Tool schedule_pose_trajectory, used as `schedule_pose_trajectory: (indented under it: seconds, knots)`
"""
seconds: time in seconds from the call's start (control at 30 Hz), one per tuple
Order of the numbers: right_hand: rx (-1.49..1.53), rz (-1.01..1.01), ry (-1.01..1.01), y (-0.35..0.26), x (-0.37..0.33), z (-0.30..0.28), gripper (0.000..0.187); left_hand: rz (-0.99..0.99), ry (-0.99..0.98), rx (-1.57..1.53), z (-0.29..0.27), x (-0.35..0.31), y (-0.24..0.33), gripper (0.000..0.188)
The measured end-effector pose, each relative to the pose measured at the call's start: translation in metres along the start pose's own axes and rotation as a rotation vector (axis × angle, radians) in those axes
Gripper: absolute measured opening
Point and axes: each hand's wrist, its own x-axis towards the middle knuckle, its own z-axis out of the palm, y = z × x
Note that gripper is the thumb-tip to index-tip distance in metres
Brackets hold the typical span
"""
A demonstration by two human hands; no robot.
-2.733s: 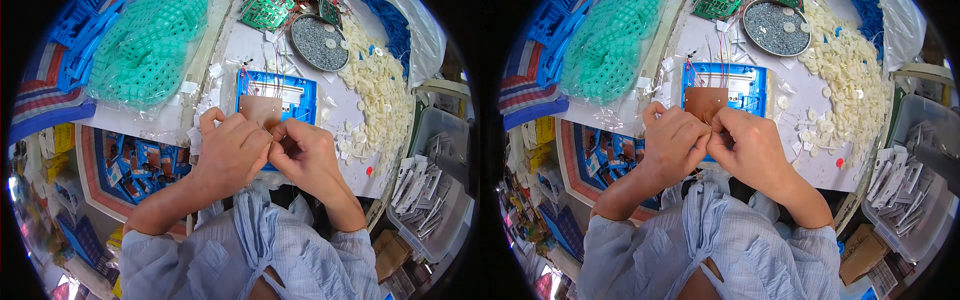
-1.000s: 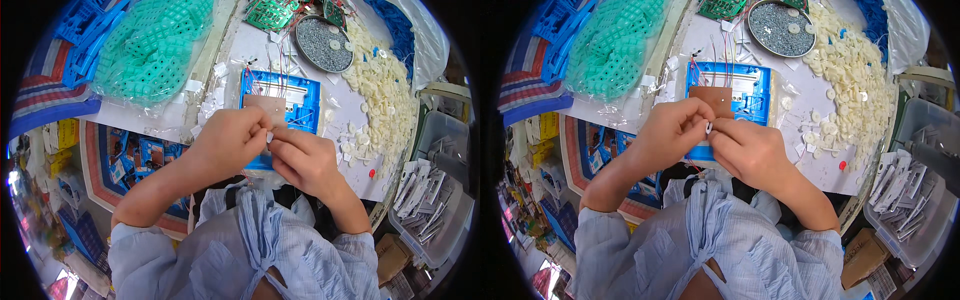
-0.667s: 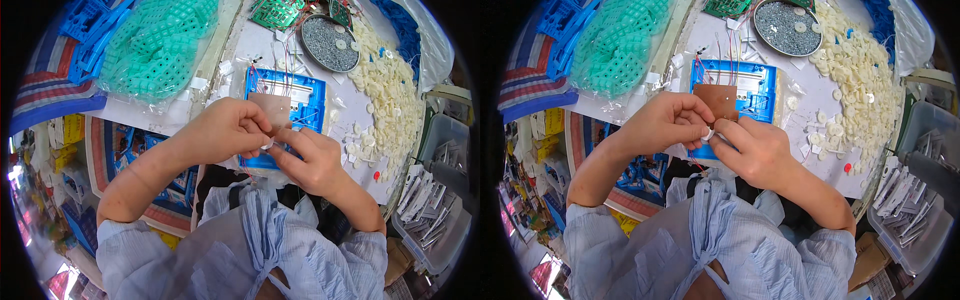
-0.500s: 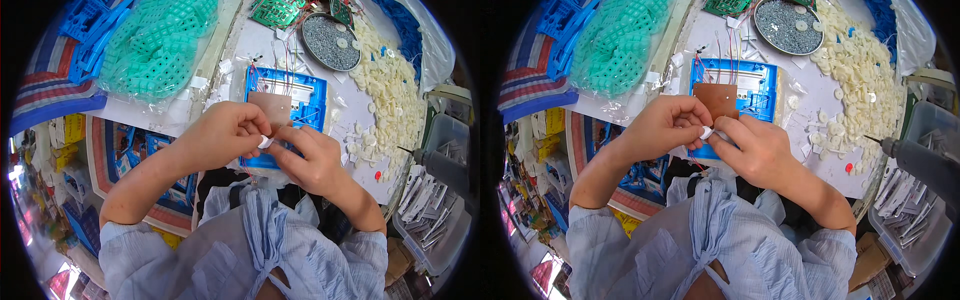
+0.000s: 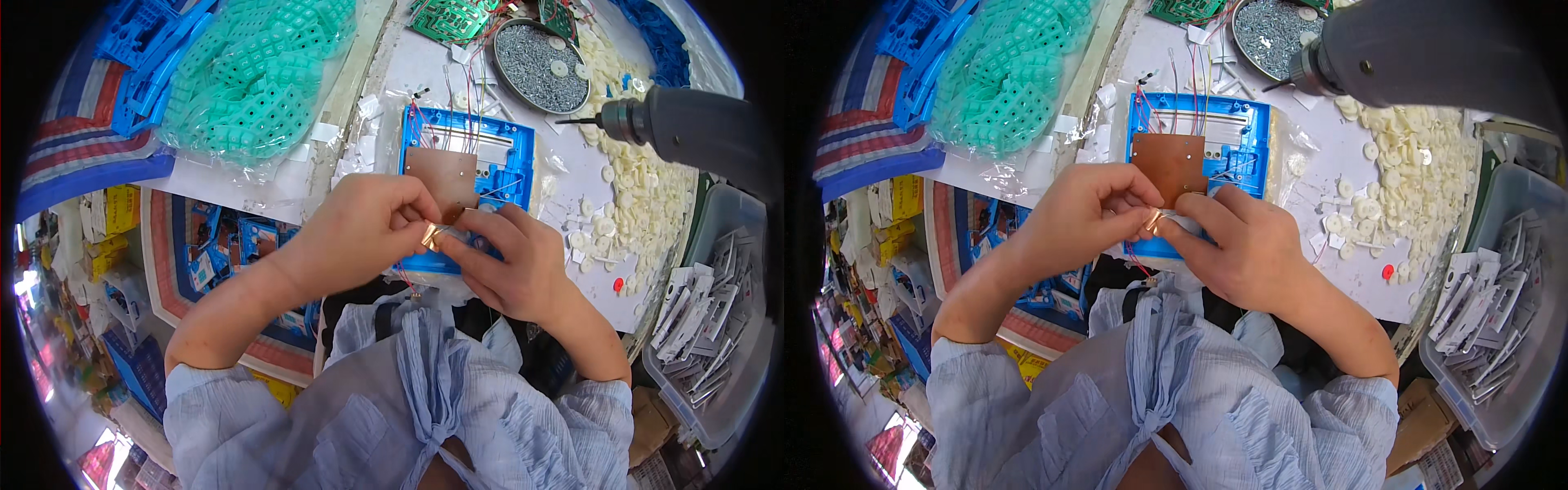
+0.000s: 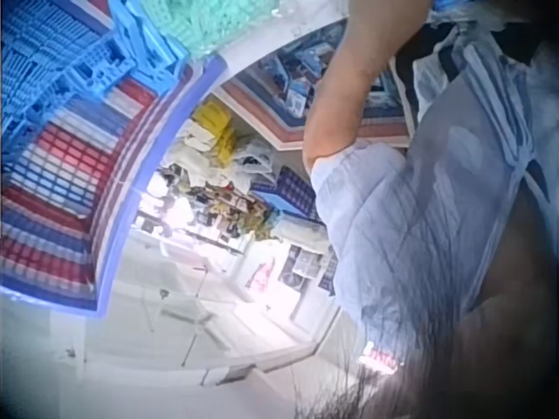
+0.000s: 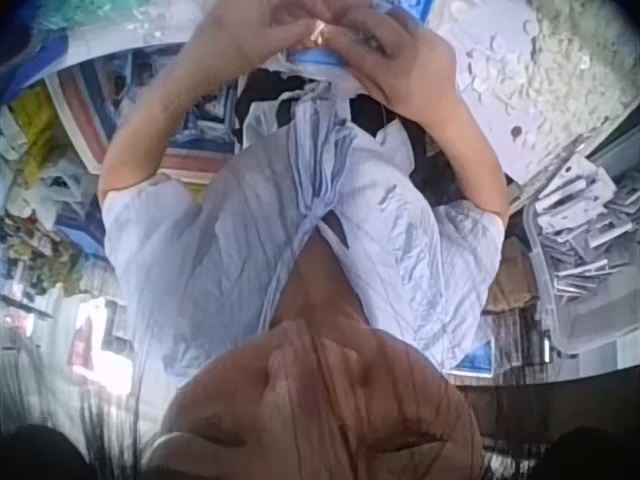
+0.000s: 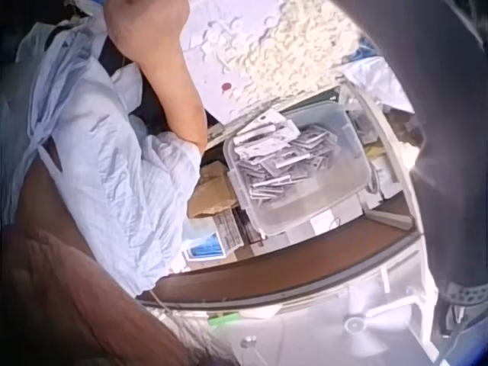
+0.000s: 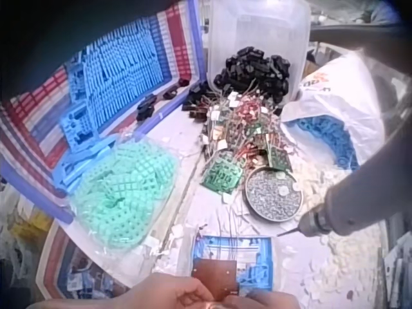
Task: Assembling electronic learning toys by placing silicone buttons and a circuit board into a plastic casing and securing it with an electric screwdriver.
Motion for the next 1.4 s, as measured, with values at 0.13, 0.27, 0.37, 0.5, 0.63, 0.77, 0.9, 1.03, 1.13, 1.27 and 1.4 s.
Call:
schedule_pose_trajectory:
  seconds: [0.13, 0.27, 0.37, 0.5, 0.63, 0.77, 0.9, 1.03, 1.13, 1.27, 1.4]
  knots:
    - [0.027, 0.021, 0.006, -0.006, -0.01, 0.002, 0.042, 0.329, 0.26, 0.438, 0.026, -0.013, -0.015, 0.012]
    - [0.042, 0.02, 0.012, -0.012, -0.013, 0.004, 0.04, 0.488, 0.427, 0.603, 0.045, -0.014, -0.024, 0.012]
    - [0.059, 0.031, 0.003, -0.015, -0.013, 0.006, 0.04, 0.442, 0.479, 0.638, 0.053, -0.016, -0.023, 0.013]
    - [0.063, 0.051, 0.011, -0.017, -0.011, 0.009, 0.04, 0.434, 0.566, 0.619, 0.057, -0.017, -0.024, 0.014]
    - [0.041, 0.057, -0.023, -0.017, -0.01, 0.012, 0.04, 0.416, 0.618, 0.609, 0.06, -0.017, -0.026, 0.014]
    - [0.007, 0.076, -0.057, -0.017, -0.009, 0.014, 0.04, 0.39, 0.631, 0.606, 0.062, -0.018, -0.025, 0.017]
    - [-0.018, 0.098, -0.092, -0.018, -0.008, 0.013, 0.04, 0.385, 0.681, 0.619, 0.066, -0.017, -0.028, 0.017]
    - [-0.016, 0.119, -0.096, -0.02, -0.007, 0.014, 0.041, 0.368, 0.686, 0.58, 0.066, -0.017, -0.029, 0.015]
    - [-0.013, 0.132, -0.129, -0.022, -0.005, 0.012, 0.041, 0.386, 0.696, 0.545, 0.066, -0.015, -0.028, 0.012]
    - [-0.027, 0.145, -0.147, -0.025, -0.004, 0.015, 0.035, 0.376, 0.65, 0.553, 0.062, -0.016, -0.025, 0.01]
    - [-0.082, 0.124, -0.155, -0.027, -0.002, 0.017, 0.029, 0.271, 0.545, 0.503, 0.053, -0.019, -0.023, 0.008]
